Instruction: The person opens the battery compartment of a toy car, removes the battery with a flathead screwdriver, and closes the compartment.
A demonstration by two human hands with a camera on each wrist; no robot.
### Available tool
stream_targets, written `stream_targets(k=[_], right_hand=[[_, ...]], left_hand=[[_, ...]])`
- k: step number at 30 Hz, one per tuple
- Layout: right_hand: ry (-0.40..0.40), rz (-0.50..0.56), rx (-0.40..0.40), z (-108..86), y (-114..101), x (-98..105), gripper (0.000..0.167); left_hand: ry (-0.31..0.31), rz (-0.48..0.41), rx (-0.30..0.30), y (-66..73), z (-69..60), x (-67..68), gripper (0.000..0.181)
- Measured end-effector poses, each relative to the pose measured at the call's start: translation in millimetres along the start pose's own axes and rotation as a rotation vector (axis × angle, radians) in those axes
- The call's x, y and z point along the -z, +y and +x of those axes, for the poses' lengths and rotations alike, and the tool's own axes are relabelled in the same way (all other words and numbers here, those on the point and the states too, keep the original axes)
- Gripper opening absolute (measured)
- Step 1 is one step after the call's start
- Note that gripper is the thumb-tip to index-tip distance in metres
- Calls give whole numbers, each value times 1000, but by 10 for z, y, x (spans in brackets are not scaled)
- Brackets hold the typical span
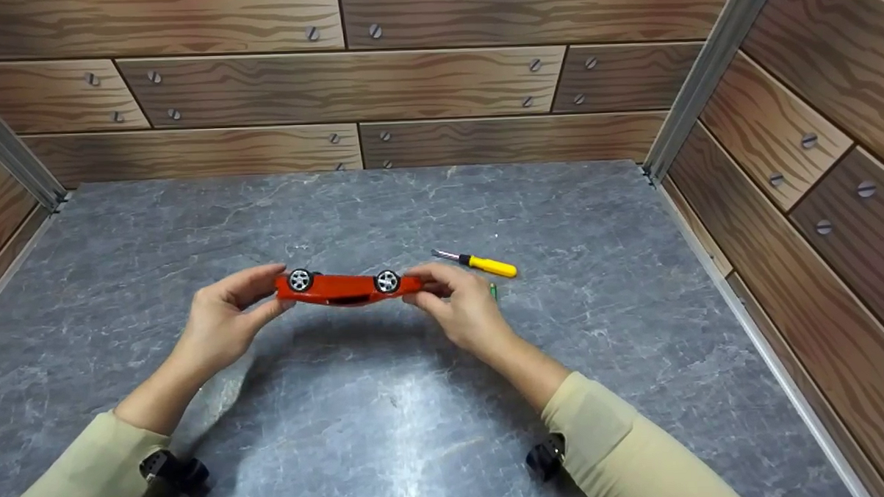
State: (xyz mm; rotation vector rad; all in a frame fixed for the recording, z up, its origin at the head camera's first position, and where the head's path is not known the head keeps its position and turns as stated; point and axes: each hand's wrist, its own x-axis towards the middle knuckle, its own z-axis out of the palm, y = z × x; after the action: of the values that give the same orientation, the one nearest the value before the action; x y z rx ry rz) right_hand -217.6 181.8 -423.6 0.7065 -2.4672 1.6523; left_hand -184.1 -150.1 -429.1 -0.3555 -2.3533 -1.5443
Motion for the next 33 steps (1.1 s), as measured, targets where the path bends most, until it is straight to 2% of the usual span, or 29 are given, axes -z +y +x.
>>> stream_targets(k=[4,9,14,20,23,29,33], right_hand=[[25,25,14,14,-40,18,28],[59,7,51,37,-90,48,30],[55,12,22,53,-130,75,30],[43,102,-10,80,-154,78,30],[49,136,-32,100,-156,74,34],[71,132,-56,116,-147,78,53],[71,145,-60,114,-123,65,51]], left_hand=[[-3,-1,-20,52,18,29,46],[-7,-4,-51,120,54,67,49],[-12,-34,-67,188,101,95,51],[-15,-109,-24,244,132,101,53],[7,-128,-15,246,143,85,52],[43,-115,8,209,178,35,47],[39,-99,61,167,183,8,45]])
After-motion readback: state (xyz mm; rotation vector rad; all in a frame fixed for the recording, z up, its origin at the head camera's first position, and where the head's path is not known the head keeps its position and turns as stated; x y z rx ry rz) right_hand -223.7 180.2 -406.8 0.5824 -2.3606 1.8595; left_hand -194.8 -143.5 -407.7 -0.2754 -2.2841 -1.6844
